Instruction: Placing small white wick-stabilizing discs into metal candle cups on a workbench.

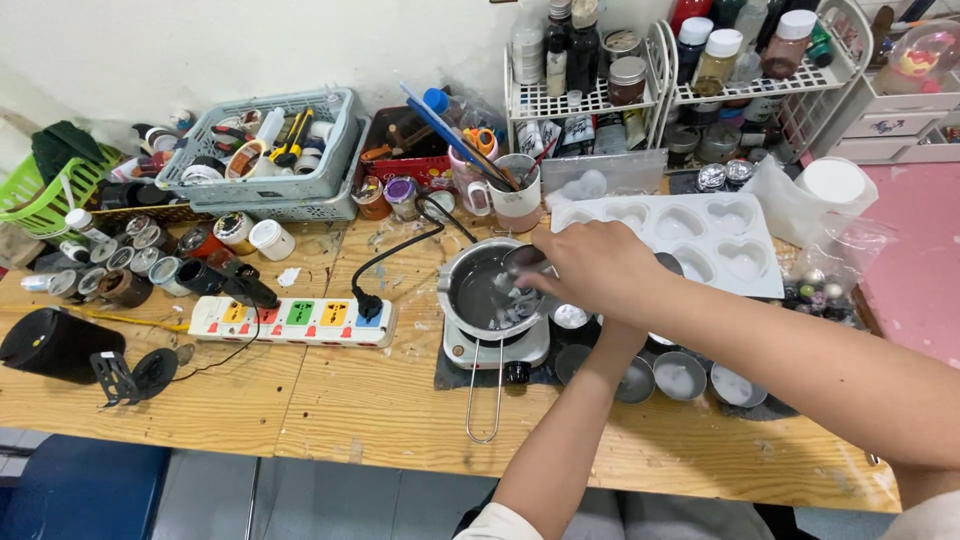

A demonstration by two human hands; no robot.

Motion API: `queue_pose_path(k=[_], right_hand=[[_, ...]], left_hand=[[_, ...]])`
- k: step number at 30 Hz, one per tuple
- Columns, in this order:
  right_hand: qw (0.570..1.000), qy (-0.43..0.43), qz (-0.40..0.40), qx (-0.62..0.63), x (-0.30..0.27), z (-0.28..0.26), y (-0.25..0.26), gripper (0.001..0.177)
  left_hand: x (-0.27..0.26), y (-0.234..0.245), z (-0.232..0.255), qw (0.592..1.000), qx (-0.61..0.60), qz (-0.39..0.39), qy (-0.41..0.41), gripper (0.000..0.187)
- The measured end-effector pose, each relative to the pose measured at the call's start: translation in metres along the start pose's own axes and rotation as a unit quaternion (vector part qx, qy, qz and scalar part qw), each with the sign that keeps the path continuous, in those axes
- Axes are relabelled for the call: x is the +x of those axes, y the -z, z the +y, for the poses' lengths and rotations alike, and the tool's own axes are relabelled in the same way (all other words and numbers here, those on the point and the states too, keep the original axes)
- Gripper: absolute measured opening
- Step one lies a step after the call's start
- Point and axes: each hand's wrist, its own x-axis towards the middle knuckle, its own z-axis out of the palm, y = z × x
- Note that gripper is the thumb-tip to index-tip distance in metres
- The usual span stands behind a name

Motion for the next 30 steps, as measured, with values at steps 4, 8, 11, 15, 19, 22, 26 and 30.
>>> queue_pose_path(k=[4, 8, 11, 15, 19, 22, 26, 30], right_hand=[[0.998, 0.033, -0.021, -0.055, 0.004, 0.001, -0.003, 0.058], [0.999, 0.027, 0.010, -0.030, -0.003, 0.016, -0.001, 0.048], [1.000, 0.002, 0.014, -0.017, -0.015, 0.027, 0.013, 0.041], [0.999, -0.016, 0.010, 0.026, -0.036, 0.035, 0.034, 0.038], [0.997, -0.050, -0.014, 0.051, -0.059, 0.049, 0.050, 0.031], [0.998, -0.029, 0.013, 0.051, -0.077, 0.059, 0.058, 0.023], [0.993, -0.113, -0.016, -0.024, -0.099, 0.057, 0.062, 0.021], [0.986, -0.080, -0.072, -0.128, -0.115, 0.062, 0.040, 0.016]], left_hand=[[-0.001, -0.001, 0.010, 1.000, 0.018, -0.003, 0.005, 0.037], [-0.002, -0.005, 0.020, 0.999, 0.045, -0.013, 0.016, 0.033], [-0.005, -0.014, 0.032, 0.997, 0.063, -0.020, 0.027, 0.033], [-0.013, -0.058, 0.091, 0.998, 0.030, -0.007, 0.060, 0.050], [-0.004, -0.029, 0.060, 0.993, -0.005, 0.000, 0.118, 0.052], [-0.006, -0.036, 0.077, 0.990, -0.022, 0.008, 0.137, 0.056], [-0.010, -0.052, 0.106, 0.992, -0.026, -0.023, 0.124, 0.055], [-0.010, -0.047, 0.104, 0.987, 0.012, -0.073, 0.141, 0.052]])
